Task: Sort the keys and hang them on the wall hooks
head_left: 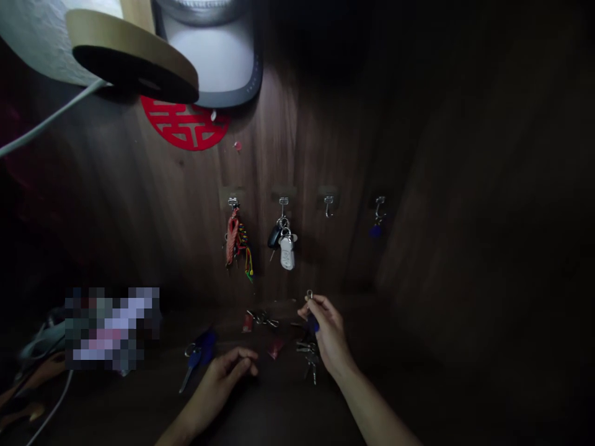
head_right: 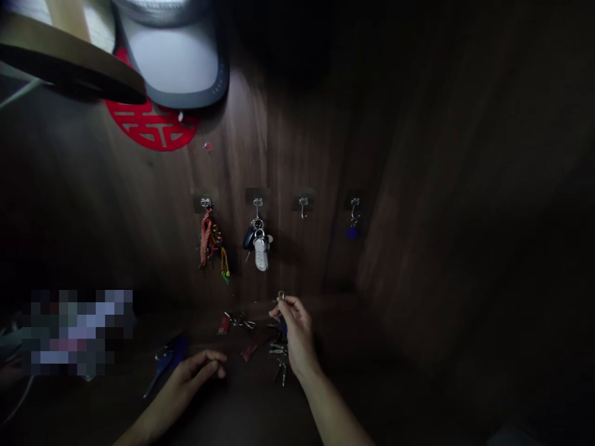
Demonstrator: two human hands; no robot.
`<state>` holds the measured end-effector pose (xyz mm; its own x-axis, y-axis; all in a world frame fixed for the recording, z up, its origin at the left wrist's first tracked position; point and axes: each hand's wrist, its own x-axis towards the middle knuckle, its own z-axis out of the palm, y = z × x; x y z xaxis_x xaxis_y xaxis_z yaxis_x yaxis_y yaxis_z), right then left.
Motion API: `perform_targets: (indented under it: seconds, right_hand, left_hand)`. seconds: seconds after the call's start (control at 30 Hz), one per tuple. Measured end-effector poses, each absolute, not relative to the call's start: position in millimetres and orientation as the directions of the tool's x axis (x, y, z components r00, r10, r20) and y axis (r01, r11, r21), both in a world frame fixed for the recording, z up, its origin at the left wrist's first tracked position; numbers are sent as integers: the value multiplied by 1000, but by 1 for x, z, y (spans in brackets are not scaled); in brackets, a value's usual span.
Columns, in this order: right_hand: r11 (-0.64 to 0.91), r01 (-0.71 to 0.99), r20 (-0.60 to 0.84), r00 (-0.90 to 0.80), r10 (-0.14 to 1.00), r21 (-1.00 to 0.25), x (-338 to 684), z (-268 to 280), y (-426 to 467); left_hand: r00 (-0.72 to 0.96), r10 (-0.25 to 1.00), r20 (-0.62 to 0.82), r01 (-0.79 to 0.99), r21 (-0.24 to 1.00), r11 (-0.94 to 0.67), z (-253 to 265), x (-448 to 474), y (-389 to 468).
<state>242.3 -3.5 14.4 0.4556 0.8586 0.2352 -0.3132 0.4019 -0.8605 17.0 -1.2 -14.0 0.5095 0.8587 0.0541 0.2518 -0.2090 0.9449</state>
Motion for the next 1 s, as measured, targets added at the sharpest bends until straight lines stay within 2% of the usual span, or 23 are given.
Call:
perform_targets:
  seconds: [0.1,0.2,0.4,0.53,0.7,1.0]
  right_hand:
    - [454,-345,205,564,800,-822,267,31,-1]
    - [508,-304,208,658,724,-806,300,50,4]
    - [629,-172,268,798,540,-758,366,91,17]
    - [682,-79,350,811,468,-727,394,115,23]
    - [690,-34,412,780,471,-723,412,139,32]
    - [648,-98,370,752,545,-755,427,152,50]
  left_hand:
    - [506,861,49,279,935,-217,-13,19,-3]
    - [497,867,37,306,928,-215,-11,21,-4]
    - [496,868,33,328,918,-222,-18,22,-1]
    - [482,875,41,326,919,-222,-22,23,2]
    - [461,887,29,330,922,-201,-22,24,2]
    - [436,900,0,310,939,-150,-21,26,4]
